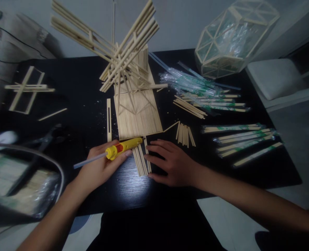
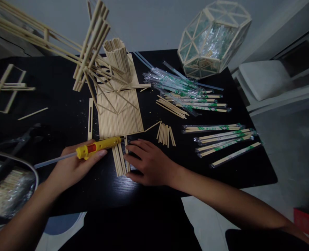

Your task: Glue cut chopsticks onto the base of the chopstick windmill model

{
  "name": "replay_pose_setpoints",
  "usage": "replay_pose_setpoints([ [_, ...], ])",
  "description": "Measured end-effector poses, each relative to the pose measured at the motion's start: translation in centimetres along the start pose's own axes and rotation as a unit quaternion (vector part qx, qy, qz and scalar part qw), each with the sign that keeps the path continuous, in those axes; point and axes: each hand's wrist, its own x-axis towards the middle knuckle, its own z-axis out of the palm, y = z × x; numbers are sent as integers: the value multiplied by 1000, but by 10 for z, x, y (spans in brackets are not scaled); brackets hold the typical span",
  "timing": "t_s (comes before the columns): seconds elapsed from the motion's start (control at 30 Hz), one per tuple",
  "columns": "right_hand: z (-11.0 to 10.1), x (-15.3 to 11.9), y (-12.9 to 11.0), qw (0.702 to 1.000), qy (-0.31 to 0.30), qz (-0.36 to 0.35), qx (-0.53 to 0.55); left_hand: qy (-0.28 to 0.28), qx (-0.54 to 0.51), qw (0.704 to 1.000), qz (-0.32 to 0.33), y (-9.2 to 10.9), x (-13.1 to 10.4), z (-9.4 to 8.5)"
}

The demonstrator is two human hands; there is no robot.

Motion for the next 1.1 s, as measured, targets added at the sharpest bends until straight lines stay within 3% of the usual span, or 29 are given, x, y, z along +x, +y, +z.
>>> replay_pose_setpoints([
  [0.2, 0, 0, 0, 1000, 4, -1, 4, -23, -26, 999, -21, 7, -2, -4],
  [0.5, 0, 0, 0, 1000, -1, 7, 6, 9, -23, 999, -26, 5, 4, 1],
  [0.73, 1, -1, 1, 1000, 3, -1, 9, -41, -24, 999, -26, 8, -1, -5],
  [1.1, -1, 0, -6, 1000, 19, -20, 6, -53, -14, 998, -14, 17, -2, -8],
])
